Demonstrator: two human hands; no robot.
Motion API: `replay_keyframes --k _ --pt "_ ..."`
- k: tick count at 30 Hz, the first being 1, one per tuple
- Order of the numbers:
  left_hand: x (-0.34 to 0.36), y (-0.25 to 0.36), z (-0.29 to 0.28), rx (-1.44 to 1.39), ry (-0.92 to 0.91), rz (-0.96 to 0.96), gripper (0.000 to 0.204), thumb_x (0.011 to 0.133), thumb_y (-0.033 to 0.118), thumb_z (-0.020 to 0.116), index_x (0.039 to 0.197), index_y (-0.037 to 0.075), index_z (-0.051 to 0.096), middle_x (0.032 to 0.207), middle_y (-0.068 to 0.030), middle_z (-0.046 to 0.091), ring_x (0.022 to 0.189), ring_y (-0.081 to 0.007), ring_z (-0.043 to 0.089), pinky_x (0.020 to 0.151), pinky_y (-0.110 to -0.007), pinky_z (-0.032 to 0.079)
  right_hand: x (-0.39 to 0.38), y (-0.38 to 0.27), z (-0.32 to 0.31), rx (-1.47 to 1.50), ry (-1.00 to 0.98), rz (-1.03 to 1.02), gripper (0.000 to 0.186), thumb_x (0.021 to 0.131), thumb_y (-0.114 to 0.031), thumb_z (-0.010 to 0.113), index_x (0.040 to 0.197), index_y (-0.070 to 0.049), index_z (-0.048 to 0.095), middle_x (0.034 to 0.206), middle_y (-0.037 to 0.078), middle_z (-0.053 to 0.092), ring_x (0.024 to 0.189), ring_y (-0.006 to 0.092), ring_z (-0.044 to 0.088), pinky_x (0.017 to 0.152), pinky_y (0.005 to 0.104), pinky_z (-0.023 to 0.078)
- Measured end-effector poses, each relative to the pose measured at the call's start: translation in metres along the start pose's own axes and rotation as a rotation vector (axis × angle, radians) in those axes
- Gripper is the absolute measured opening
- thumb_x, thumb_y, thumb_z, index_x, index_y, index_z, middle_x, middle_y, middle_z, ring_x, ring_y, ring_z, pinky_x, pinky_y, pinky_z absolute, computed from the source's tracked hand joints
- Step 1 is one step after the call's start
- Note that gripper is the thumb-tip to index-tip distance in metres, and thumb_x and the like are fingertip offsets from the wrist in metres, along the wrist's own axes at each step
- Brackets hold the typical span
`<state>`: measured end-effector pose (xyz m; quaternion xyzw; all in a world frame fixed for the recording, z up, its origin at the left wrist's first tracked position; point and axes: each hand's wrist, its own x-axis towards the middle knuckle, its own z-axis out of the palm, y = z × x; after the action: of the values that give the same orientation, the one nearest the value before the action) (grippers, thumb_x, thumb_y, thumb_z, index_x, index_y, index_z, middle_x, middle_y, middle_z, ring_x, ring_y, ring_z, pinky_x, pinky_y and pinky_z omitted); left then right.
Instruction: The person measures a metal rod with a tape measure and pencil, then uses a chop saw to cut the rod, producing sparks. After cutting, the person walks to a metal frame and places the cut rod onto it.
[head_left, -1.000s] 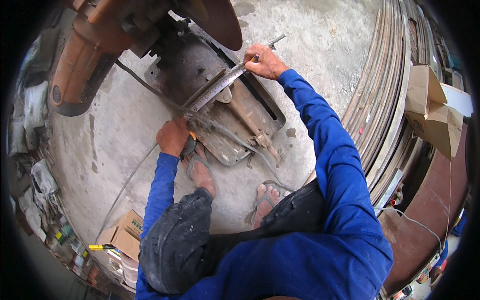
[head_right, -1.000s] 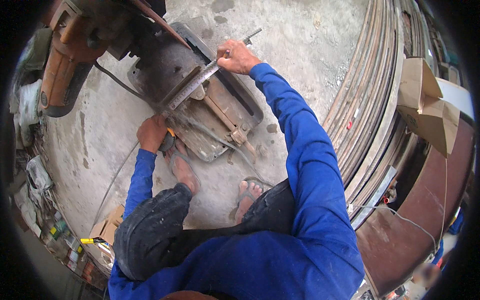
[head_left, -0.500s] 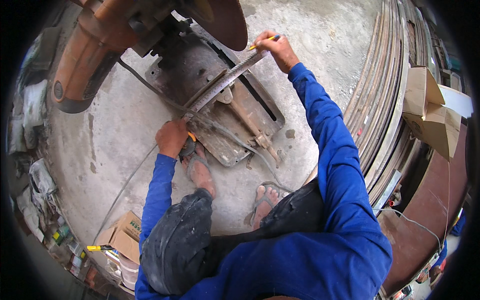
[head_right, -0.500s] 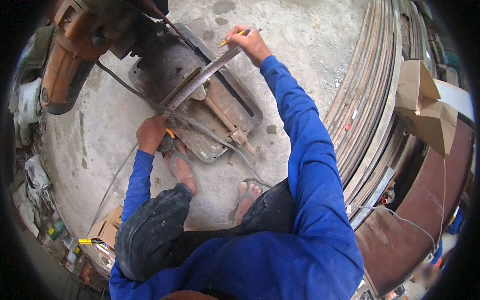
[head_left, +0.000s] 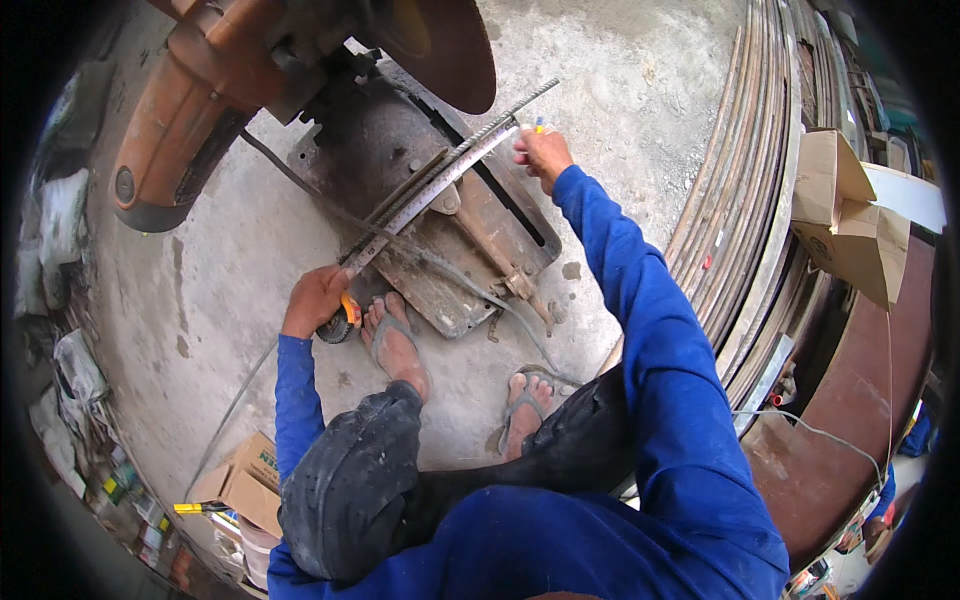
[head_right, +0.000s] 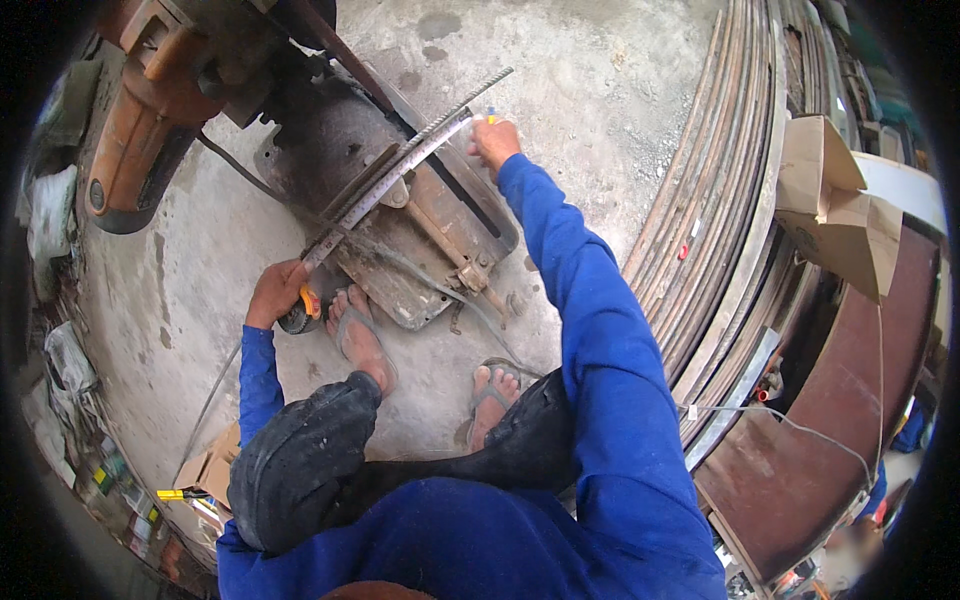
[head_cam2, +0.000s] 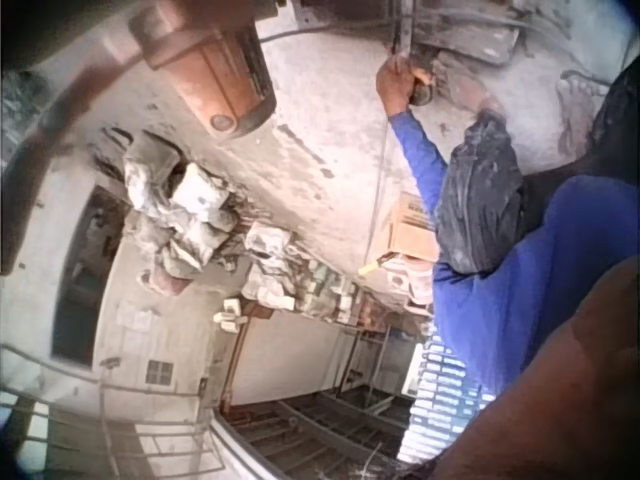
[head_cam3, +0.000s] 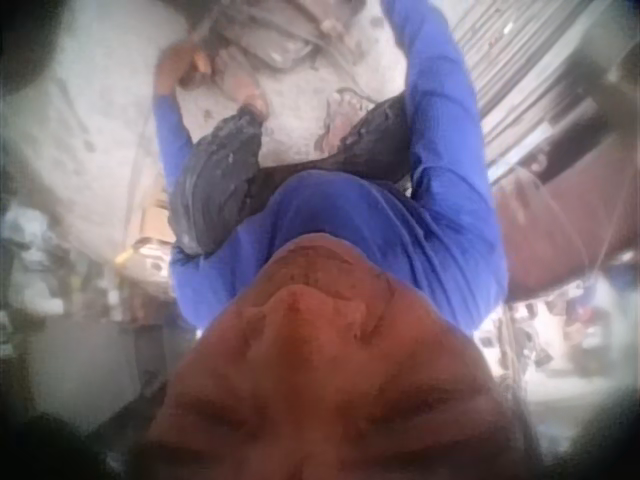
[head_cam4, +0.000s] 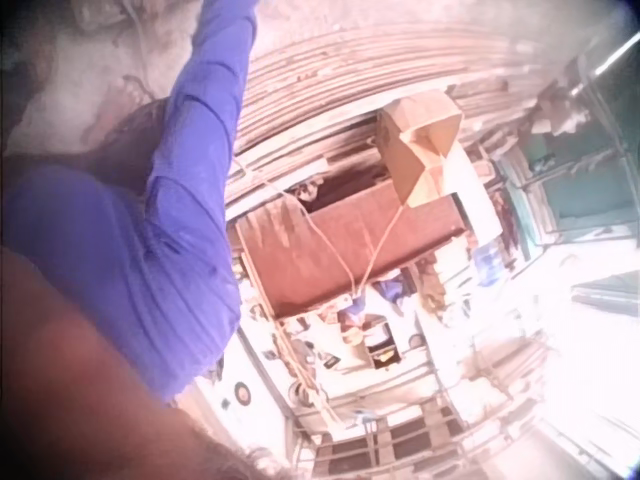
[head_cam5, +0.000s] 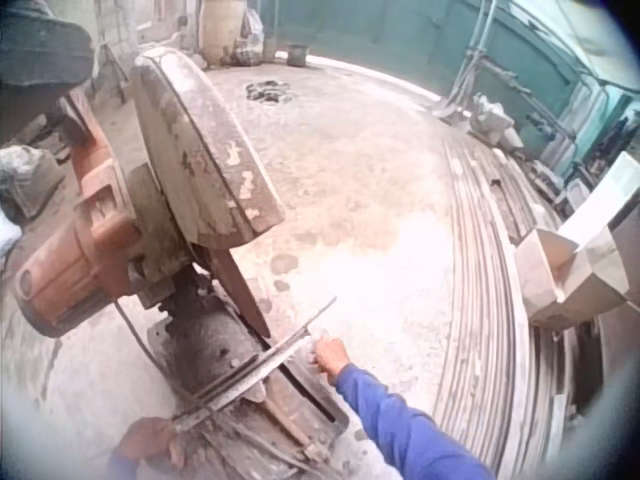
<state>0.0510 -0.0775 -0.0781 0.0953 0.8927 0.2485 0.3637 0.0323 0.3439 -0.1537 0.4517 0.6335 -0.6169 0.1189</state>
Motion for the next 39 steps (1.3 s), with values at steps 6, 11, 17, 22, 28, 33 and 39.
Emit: replay_keyframes --k 6,11,17,22,28,33,39 --pt "-0.004 -0.017 0.005 -0.024 -0.034 -0.056 0.04 0.093 0.035 0.054 0.076 -0.001 0.058 0.063 -0.0152 0.054 0.059 -0.0244 0.051 0.059 -0.038 0.042 -0.028 -0.004 0.017 0.302 0.054 -0.012 0.013 0.089 -0.019 0.06 0.097 -0.009 0.06 0.082 0.002 0.065 0.059 0.0069 0.053 0.044 0.0212 0.037" --pt "-0.013 -0.028 0.007 -0.023 -0.084 -0.066 0.038 0.095 0.031 0.054 0.076 -0.001 0.056 0.062 -0.0074 0.052 0.061 -0.0149 0.048 0.059 -0.034 0.042 -0.044 0.005 0.025 0.427 0.07 0.019 0.019 0.082 -0.016 0.068 0.095 -0.006 0.058 0.078 0.004 0.064 0.053 0.0089 0.052 0.039 0.0233 0.036" --pt "-0.015 -0.041 0.012 -0.143 -0.081 -0.057 0.038 0.094 0.034 0.055 0.078 -0.001 0.058 0.061 -0.0129 0.055 0.058 -0.02 0.049 0.059 -0.037 0.042 -0.032 -0.001 0.022 0.305 -0.025 0.068 0.022 0.083 -0.015 0.069 0.102 -0.007 0.061 0.083 0.003 0.066 0.056 0.0067 0.052 0.04 0.0203 0.034" --pt "-0.013 -0.052 0.014 -0.183 -0.019 -0.081 0.04 0.095 0.035 0.053 0.077 0.0 0.059 0.062 -0.009 0.056 0.061 -0.0176 0.052 0.061 -0.035 0.043 -0.039 -0.007 0.024 0.254 -0.024 0.032 0.017 0.081 -0.011 0.067 0.098 -0.007 0.063 0.076 0.001 0.065 0.053 0.0061 0.051 0.04 0.0214 0.033" --pt "-0.032 -0.069 0.027 -0.146 0.132 -0.217 0.043 0.096 0.037 0.05 0.078 0.0 0.061 0.066 -0.0106 0.06 0.065 -0.0201 0.057 0.064 -0.036 0.045 -0.069 0.004 0.05 0.299 0.004 -0.126 0.015 0.079 -0.009 0.069 0.092 -0.003 0.063 0.076 0.003 0.063 0.057 0.009 0.055 0.046 0.0229 0.042" --pt "-0.035 -0.086 0.051 -0.141 0.198 -0.12 0.045 0.098 0.039 0.048 0.078 0.0 0.06 0.065 -0.01 0.058 0.065 -0.0202 0.056 0.066 -0.036 0.045 -0.066 0.008 0.063 0.313 0.048 -0.175 0.022 0.079 -0.008 0.07 0.097 0.002 0.063 0.08 0.004 0.063 0.063 0.0099 0.057 0.055 0.0222 0.047" --pt "-0.032 -0.097 0.065 -0.442 0.096 -0.237 0.043 0.098 0.037 0.047 0.078 0.001 0.06 0.067 -0.0047 0.057 0.067 -0.0131 0.055 0.065 -0.031 0.044 -0.064 0.008 0.06 0.288 0.009 -0.221 0.022 0.08 -0.008 0.07 0.098 0.002 0.064 0.081 0.004 0.064 0.061 0.0094 0.055 0.054 0.0227 0.047"
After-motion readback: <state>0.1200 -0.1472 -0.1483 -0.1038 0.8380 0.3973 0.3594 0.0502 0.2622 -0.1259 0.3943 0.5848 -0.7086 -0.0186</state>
